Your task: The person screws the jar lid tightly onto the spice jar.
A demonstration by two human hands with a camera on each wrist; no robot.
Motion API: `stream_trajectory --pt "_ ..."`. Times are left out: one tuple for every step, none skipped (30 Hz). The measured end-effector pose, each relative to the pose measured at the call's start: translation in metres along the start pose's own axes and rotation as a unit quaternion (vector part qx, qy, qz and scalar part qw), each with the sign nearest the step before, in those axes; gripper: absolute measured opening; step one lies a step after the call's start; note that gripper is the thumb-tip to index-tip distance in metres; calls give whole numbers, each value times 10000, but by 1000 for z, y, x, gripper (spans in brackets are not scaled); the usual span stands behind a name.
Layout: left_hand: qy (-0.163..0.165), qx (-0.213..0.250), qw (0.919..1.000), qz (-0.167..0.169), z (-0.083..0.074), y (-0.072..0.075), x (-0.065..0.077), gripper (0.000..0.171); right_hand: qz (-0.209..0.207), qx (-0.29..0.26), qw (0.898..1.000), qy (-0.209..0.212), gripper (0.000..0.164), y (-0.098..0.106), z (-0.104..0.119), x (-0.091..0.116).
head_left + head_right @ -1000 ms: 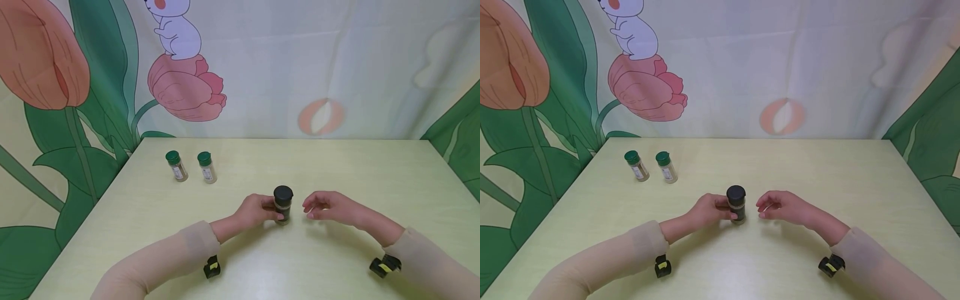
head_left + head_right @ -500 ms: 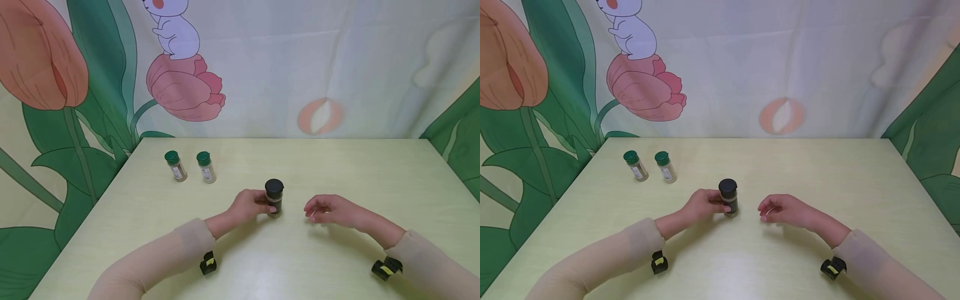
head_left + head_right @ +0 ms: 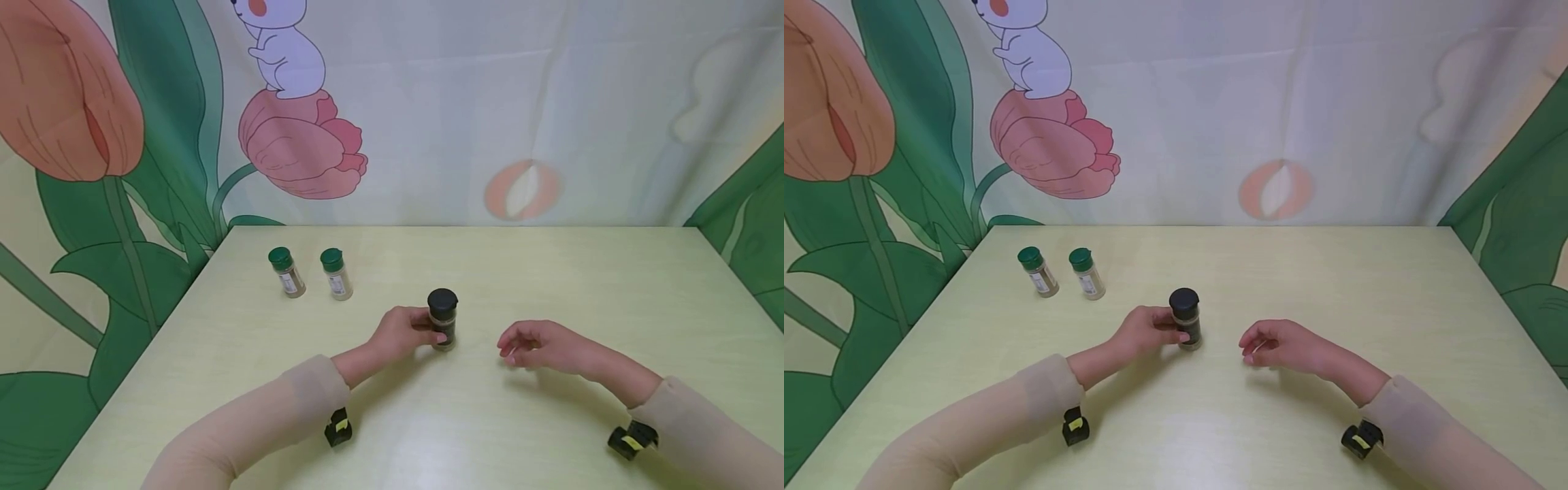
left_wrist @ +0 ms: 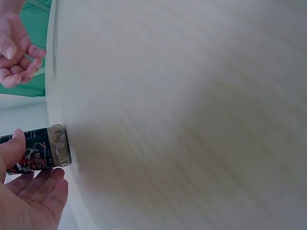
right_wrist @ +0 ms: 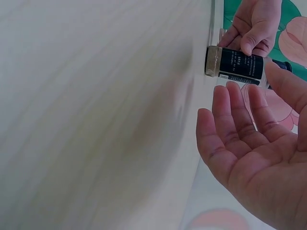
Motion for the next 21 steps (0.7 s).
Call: stream_trajectory --pt "-1 9 10000 -13 0 1 0 39 -2 8 10000 -3 32 0 -1 0" --pt "19 41 10000 -22 1 1 -1 39 -6 19 10000 -13 32 0 -1 0" --pt "8 42 10000 -49 1 2 -1 38 -7 18 10000 -9 32 0 -1 0" --pt "21 59 10000 -74 1 3 -1 38 -10 19 10000 0 32 0 -1 1" --pt "11 67 9999 -98 1 4 -1 38 -11 20 10000 7 32 0 -1 1" --pt "4 85 9999 -117 1 5 -1 38 -18 10 10000 9 32 0 -1 1" --pt "8 112 9999 -130 1 5 -1 38 -24 8 10000 21 31 1 -1 1" --pt "10 133 9998 -140 1 6 -2 38 -29 5 10000 23 31 1 -1 2" --pt "9 134 9998 -157 1 7 -2 38 -33 -7 10000 27 31 1 0 2" --pt "17 135 9998 -163 1 7 -2 38 -33 -8 10000 30 31 1 0 2" --pt "27 139 9997 -174 2 8 -3 38 -30 -15 10000 30 31 1 0 2" --pt "46 137 9997 -178 2 8 -3 38 -33 -23 10000 27 31 0 0 2" --pt "56 124 9997 -183 3 9 -4 39 -31 -20 10000 29 31 0 0 2" --pt "71 114 9997 -189 3 10 -5 39 -30 -20 10000 28 31 0 0 2" --pt "60 69 9998 -201 3 10 -5 39 -29 -25 10000 38 31 0 1 2" --pt "74 49 9997 -208 4 11 -6 39 -30 -18 10000 37 31 0 1 2" --pt "95 43 9997 -220 4 12 -7 39 -28 -7 10000 52 31 1 1 3" --pt "105 27 9997 -237 5 14 -8 39 -32 10 10000 53 31 1 2 2" --pt "100 6 9996 -272 5 15 -8 39 -32 32 10000 68 31 1 2 2" --pt "94 -11 9995 -310 6 17 -9 39 -42 30 10000 45 30 1 2 2" --pt "84 -22 9994 -350 6 18 -9 39 -48 46 10000 46 30 2 2 2"
Point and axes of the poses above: each hand's wrist, its own x-axis away from the middle knuckle, its own y-axis out of the back of the hand, z = x × y, the point moved 9 cm from there along -x, towards the middle knuckle, and after that the axes turned 14 degrees about y, right-handed, at the moved point
